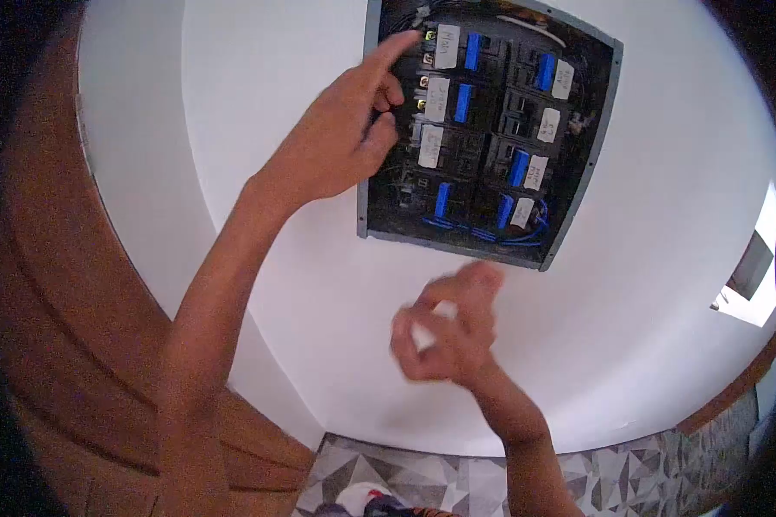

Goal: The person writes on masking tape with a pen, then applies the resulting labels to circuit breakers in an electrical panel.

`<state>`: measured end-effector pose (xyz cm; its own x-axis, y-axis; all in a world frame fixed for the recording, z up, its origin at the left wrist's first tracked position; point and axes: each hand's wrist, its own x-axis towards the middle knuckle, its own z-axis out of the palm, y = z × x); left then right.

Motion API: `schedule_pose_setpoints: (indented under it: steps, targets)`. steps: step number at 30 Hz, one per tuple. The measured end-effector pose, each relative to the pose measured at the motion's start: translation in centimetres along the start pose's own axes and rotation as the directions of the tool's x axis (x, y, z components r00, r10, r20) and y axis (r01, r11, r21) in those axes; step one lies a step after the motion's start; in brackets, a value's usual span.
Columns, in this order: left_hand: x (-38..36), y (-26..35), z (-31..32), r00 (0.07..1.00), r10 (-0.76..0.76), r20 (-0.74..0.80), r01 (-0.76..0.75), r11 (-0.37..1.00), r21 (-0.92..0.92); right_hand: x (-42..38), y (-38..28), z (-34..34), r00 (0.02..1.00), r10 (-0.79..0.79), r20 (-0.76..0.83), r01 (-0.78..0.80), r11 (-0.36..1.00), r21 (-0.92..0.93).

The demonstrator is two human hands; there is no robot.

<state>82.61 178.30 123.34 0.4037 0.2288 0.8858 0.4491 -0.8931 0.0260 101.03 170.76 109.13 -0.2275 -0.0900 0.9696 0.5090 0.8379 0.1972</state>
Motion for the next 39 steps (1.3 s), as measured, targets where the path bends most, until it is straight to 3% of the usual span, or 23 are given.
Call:
schedule_pose_setpoints:
  steps: [3, 5, 6, 7, 8, 9, 10, 11, 12, 13, 15, 18, 22, 24, 26, 28, 30, 31, 33, 37, 39]
  targets:
    - [-3.2, 0.8, -1.3, 0.994, -0.001, -0.106, 0.002, 1.0, 0.007, -6.6, -2.4, 1.5, 0.982, 0.069, 0.176, -0.122, 0.943, 0.311]
    - [-8.4, 2.6, -2.4, 0.992, -0.054, -0.111, 0.067, 0.99, 0.123, -13.0, -5.3, 3.1, 0.939, 0.132, 0.317, -0.268, 0.859, 0.436]
    - [-12.0, 3.7, -2.4, 0.985, -0.146, -0.088, 0.156, 0.982, 0.111, -17.0, -6.9, 4.3, 0.896, 0.173, 0.41, -0.373, 0.793, 0.482]
    - [-16.0, 4.8, -2.2, 0.969, -0.24, -0.061, 0.245, 0.964, 0.099, -20.7, -8.8, 5.2, 0.78, 0.162, 0.605, -0.502, 0.739, 0.449]
    - [-20.4, 6.0, -2.0, 0.938, -0.348, -0.005, 0.346, 0.932, 0.103, -25.6, -10.8, 6.5, 0.584, 0.13, 0.802, -0.636, 0.687, 0.351]
    - [-25.6, 6.6, -1.4, 0.889, -0.456, 0.047, 0.454, 0.89, 0.041, -32.1, -12.7, 8.2, 0.479, 0.031, 0.878, -0.666, 0.664, 0.34]
    - [-31.6, 7.2, -0.7, 0.82, -0.563, 0.103, 0.562, 0.826, 0.036, -34.9, -14.6, 7.9, 0.309, -0.112, 0.944, -0.593, 0.753, 0.284]
    - [-38.0, 8.3, 0.4, 0.737, -0.665, 0.119, 0.667, 0.745, 0.028, -37.9, -16.6, 8.8, -0.069, -0.271, 0.96, -0.571, 0.8, 0.185]
    - [-46.4, 9.6, 2.2, 0.609, -0.788, 0.086, 0.793, 0.606, -0.061, -40.9, -18.7, 9.8, -0.446, -0.375, 0.813, -0.5, 0.858, 0.122]
    - [-52.7, 11.2, 4.1, 0.694, -0.72, -0.017, 0.72, 0.694, -0.011, -43.2, -21.2, 10.4, -0.446, -0.4, 0.8, -0.489, 0.858, 0.157]
    - [-64.9, 10.7, 4.9, 0.685, -0.725, -0.079, 0.727, 0.686, 0.008, -48.2, -25.9, 12.1, -0.288, -0.46, 0.84, -0.512, 0.815, 0.271]
    - [-81.8, 15.0, 7.2, 0.638, -0.755, -0.154, 0.761, 0.648, -0.027, -54.6, -34.8, 11.2, -0.061, -0.523, 0.85, -0.54, 0.734, 0.413]
    - [-96.4, 29.1, 6.8, 0.503, -0.822, -0.268, 0.837, 0.54, -0.084, -58.4, -48.6, 11.0, -0.141, -0.565, 0.813, -0.383, 0.788, 0.482]
    - [-97.8, 37.1, 6.3, 0.425, -0.845, -0.324, 0.861, 0.488, -0.142, -67.8, -58.2, 10.0, 0.288, -0.834, 0.47, -0.146, 0.447, 0.882]
    - [-99.6, 42.7, 5.5, 0.358, -0.855, -0.376, 0.877, 0.446, -0.18, -59.3, -66.4, 3.1, -0.079, -0.909, 0.409, -0.302, 0.413, 0.859]
    - [-101.9, 47.8, 4.4, 0.302, -0.865, -0.4, 0.891, 0.405, -0.204, -60.0, -73.8, -1.2, 0.275, -0.95, 0.15, -0.403, 0.027, 0.915]
    - [-104.1, 51.4, 4.8, 0.256, -0.881, -0.399, 0.892, 0.374, -0.253, -53.3, -77.5, -6.9, 0.034, -0.985, 0.166, -0.514, 0.125, 0.848]
    - [-105.0, 53.3, 4.8, 0.228, -0.888, -0.4, 0.893, 0.354, -0.277, -53.4, -79.9, -8.4, 0.032, -0.987, 0.16, -0.519, 0.121, 0.846]
    - [-106.7, 56.8, 4.6, 0.163, -0.899, -0.406, 0.897, 0.306, -0.318, -54.3, -85.3, -11.1, -0.098, -0.99, 0.105, -0.306, 0.131, 0.943]
    - [-112.8, 63.4, 3.2, 0.035, -0.905, -0.424, 0.901, 0.213, -0.379, -54.2, -91.7, -16.7, -0.128, -0.99, -0.057, -0.364, -0.007, 0.931]
    - [-114.6, 66.8, 2.1, -0.04, -0.891, -0.453, 0.892, 0.172, -0.417, -54.9, -89.8, -17.8, -0.177, -0.98, -0.095, -0.351, -0.028, 0.936]
